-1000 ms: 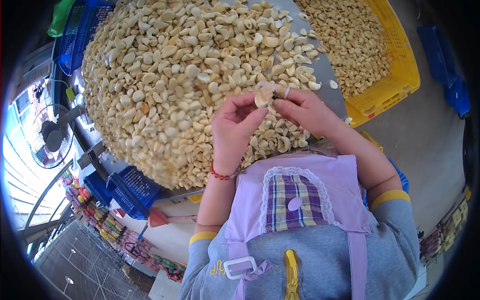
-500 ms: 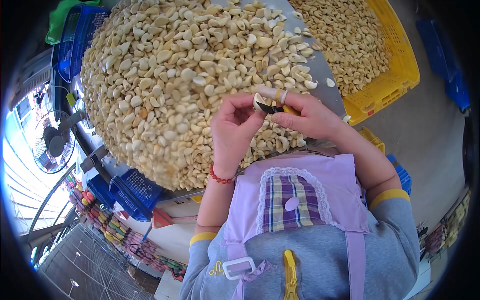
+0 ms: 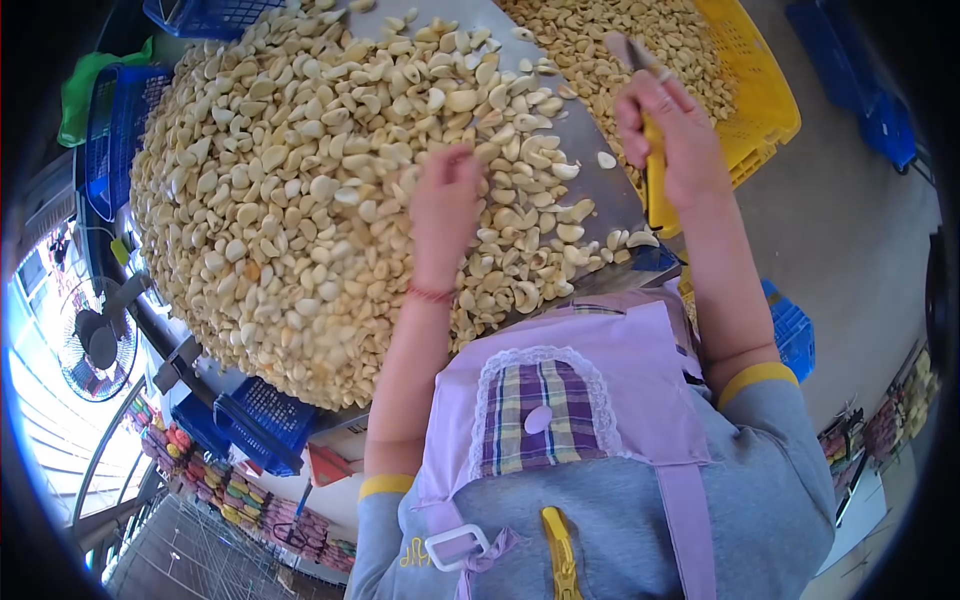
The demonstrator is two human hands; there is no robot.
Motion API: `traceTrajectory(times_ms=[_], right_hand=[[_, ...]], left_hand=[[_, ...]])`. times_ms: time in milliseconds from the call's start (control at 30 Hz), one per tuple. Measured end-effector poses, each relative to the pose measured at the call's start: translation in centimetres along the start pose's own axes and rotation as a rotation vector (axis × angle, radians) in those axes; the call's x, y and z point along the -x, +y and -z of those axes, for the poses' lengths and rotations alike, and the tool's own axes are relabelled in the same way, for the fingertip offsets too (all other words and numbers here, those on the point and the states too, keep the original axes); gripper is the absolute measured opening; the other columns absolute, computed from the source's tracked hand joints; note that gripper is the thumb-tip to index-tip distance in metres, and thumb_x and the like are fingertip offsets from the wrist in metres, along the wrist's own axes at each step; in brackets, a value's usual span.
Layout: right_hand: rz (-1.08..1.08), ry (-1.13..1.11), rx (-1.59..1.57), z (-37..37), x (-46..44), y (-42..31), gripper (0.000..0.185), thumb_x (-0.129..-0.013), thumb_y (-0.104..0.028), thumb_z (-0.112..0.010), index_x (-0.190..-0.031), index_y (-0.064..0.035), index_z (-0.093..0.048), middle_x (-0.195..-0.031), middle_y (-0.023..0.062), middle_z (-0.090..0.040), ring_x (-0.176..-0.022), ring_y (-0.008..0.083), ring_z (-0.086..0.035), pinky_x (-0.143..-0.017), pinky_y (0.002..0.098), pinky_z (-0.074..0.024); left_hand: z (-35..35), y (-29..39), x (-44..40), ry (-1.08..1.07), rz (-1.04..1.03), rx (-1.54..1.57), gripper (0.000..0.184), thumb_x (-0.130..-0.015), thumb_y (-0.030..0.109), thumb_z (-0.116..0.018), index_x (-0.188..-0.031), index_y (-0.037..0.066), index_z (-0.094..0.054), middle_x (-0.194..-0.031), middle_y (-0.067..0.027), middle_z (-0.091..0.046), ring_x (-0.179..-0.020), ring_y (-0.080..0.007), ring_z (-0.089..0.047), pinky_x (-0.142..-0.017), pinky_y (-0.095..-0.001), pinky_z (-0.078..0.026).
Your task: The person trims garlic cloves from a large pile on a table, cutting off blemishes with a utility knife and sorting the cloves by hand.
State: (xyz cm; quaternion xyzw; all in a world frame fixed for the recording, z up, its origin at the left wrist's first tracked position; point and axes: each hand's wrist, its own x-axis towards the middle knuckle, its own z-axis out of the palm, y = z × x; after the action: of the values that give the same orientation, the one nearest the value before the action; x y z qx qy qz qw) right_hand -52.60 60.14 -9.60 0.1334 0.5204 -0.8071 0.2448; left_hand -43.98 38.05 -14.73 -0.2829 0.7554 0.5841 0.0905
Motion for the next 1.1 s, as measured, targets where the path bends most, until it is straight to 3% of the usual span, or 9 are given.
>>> traceTrajectory(times_ms=[100,233,333,533,633,767,900,1000,1100], right_hand=[[0.053,0.045,-0.049,-0.4,0.1,-1.9,0.017,-0.093,-0.023,-0.049,-0.101,-0.0081,-0.05,-0.071,0.0004,-0.046,-0.052,0.0056,-0.043,-0.045,0.0195,-0.0333],[0.107,0.015,-0.117,1.1,-0.3,-2.1,0.019,-0.091,-0.027,-0.054,-0.097,-0.0085,-0.054,-0.069,-0.0015,-0.048,-0.052,0.004,-0.042,-0.044,0.0191,-0.0342],[0.145,0.073,-0.117,2.8,-0.2,-2.9,0.018,-0.09,-0.028,-0.054,-0.089,-0.0096,-0.051,-0.07,0.0,-0.048,-0.052,0.0056,-0.043,-0.045,0.0206,-0.0353],[0.08,0.145,-0.126,5.2,-1.5,-2.3,0.031,-0.091,-0.028,-0.052,-0.113,-0.0074,-0.055,-0.071,-0.0004,-0.049,-0.052,0.0056,-0.042,-0.047,0.0208,-0.0353],[-0.003,0.152,-0.078,3.6,-1.6,-1.3,0.039,-0.091,-0.029,-0.052,-0.123,-0.0079,-0.052,-0.071,-0.0008,-0.049,-0.052,0.0055,-0.042,-0.046,0.0207,-0.035],[-0.038,0.085,-0.052,1.1,-1.7,-0.9,0.027,-0.09,-0.03,-0.054,-0.105,-0.0076,-0.058,-0.071,-0.0011,-0.05,-0.052,0.0052,-0.043,-0.045,0.0207,-0.0349],[-0.013,0.117,-0.027,2.0,-1.5,-1.7,0.023,-0.089,-0.032,-0.055,-0.09,-0.0084,-0.057,-0.07,-0.0014,-0.051,-0.051,0.005,-0.044,-0.044,0.0208,-0.0352],[0.009,0.131,-0.02,3.6,-1.9,-1.9,0.025,-0.088,-0.033,-0.056,-0.089,-0.0084,-0.055,-0.07,-0.0014,-0.051,-0.05,0.0049,-0.044,-0.044,0.021,-0.0354],[0.015,0.135,-0.011,3.9,-1.7,-1.9,0.026,-0.088,-0.034,-0.056,-0.091,-0.0075,-0.055,-0.069,-0.001,-0.051,-0.05,0.0051,-0.044,-0.044,0.0212,-0.0356]], left_hand=[[-5.6,1.1,-1.5,0.019,-0.586,-0.384,0.022,-0.084,0.007,-0.052,-0.105,0.003,-0.056,-0.091,-0.015,-0.059,-0.084,-0.0285,-0.057,-0.076,-0.0363,-0.046],[-8.0,3.8,-3.8,-0.235,-0.501,-0.165,0.023,-0.084,0.004,-0.05,-0.106,0.003,-0.057,-0.098,-0.0152,-0.058,-0.091,-0.0278,-0.056,-0.08,-0.0356,-0.045],[-3.1,7.5,-4.8,-0.048,-0.498,-0.224,0.023,-0.084,0.004,-0.052,-0.106,0.002,-0.059,-0.099,-0.0137,-0.06,-0.087,-0.0233,-0.058,-0.076,-0.0321,-0.046],[3.7,7.3,-3.4,0.173,-0.567,-0.508,0.016,-0.082,0.009,-0.062,-0.096,0.003,-0.065,-0.093,-0.0087,-0.063,-0.076,-0.0171,-0.059,-0.07,-0.0269,-0.047],[1.7,5.6,-1.1,-0.047,-0.578,-0.671,0.02,-0.081,0.011,-0.063,-0.099,0.004,-0.063,-0.087,-0.0076,-0.063,-0.073,-0.0162,-0.059,-0.065,-0.0269,-0.048],[-1.4,2.0,0.3,-0.236,-0.586,-0.848,0.021,-0.081,0.015,-0.062,-0.101,0.006,-0.06,-0.09,-0.0057,-0.063,-0.068,-0.014,-0.058,-0.059,-0.0264,-0.047],[2.4,2.0,-0.2,-0.658,0.225,0.309,0.011,-0.082,0.01,-0.058,-0.092,0.007,-0.059,-0.098,-0.0045,-0.061,-0.062,-0.007,-0.055,-0.049,-0.0196,-0.042],[2.0,3.8,0.3,-0.691,-0.057,0.702,0.011,-0.081,0.005,-0.057,-0.093,0.006,-0.058,-0.093,-0.0044,-0.062,-0.06,-0.0052,-0.054,-0.048,-0.0182,-0.042],[-1.7,4.2,-0.3,-0.607,-0.567,-0.085,0.013,-0.081,0.008,-0.06,-0.094,0.007,-0.059,-0.09,-0.0042,-0.059,-0.056,-0.0125,-0.055,-0.049,-0.0224,-0.043]])
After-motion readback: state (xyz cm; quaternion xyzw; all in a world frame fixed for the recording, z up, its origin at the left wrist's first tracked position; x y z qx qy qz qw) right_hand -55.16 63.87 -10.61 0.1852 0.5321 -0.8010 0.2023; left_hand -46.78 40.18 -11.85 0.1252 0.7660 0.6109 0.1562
